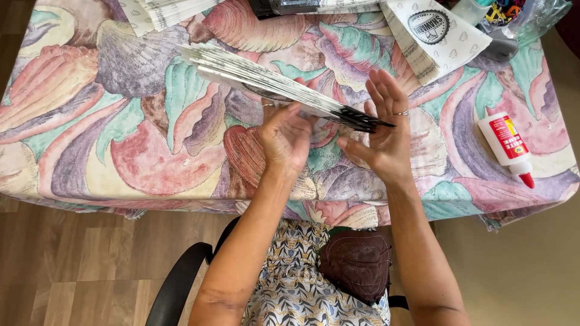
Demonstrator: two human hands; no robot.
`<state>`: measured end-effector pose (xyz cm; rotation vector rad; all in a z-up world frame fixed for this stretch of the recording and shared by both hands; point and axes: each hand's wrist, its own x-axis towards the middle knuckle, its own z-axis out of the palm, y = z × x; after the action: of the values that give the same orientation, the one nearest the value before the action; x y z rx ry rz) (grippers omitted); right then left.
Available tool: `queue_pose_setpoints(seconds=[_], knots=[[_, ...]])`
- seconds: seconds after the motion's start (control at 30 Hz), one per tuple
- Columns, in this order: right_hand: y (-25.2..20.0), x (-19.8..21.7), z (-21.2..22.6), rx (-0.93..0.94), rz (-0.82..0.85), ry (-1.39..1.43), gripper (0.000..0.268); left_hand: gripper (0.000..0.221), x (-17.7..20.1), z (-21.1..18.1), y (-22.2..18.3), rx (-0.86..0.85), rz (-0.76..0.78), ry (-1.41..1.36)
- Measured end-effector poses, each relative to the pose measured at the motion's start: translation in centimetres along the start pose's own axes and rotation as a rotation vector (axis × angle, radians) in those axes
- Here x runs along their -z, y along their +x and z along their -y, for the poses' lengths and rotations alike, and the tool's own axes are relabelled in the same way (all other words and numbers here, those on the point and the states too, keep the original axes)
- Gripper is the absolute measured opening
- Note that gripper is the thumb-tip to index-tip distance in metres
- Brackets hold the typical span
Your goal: Organizing and stacking printed paper shawarma bags on a table at a natural pace.
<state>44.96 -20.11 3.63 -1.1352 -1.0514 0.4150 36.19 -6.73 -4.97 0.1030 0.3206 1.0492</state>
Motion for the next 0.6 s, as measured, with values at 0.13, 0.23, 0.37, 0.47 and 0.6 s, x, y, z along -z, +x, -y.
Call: queue_pose_setpoints(seconds=[0.13,0.23,0.37,0.47,0.6], knots=[[0.6,1.7,0.4,0.003,-0.049,-0.038,0.068,0.023,-6.2,-5.4,-5.1,0.080,0.196,0.029],[0.8,3.4,1.6,-0.071,-0.144,-0.042,0.059,0.027,-6.1,-10.7,-4.9,-0.017,0.137,0.047],[0.2,4.6,0.7,-0.133,-0.089,-0.022,0.069,0.090,-3.2,-15.0,-4.1,-0.349,0.380,0.833],[0.0,4.0,0.9,-0.104,-0.071,-0.002,0.056,0.098,-4.1,-15.2,-4.3,-0.427,0.548,1.153],[-0.3,4.9,0.1,-0.017,-0.144,0.162,0.023,0.097,-4.4,-14.4,-4.5,-0.605,0.611,1.255]])
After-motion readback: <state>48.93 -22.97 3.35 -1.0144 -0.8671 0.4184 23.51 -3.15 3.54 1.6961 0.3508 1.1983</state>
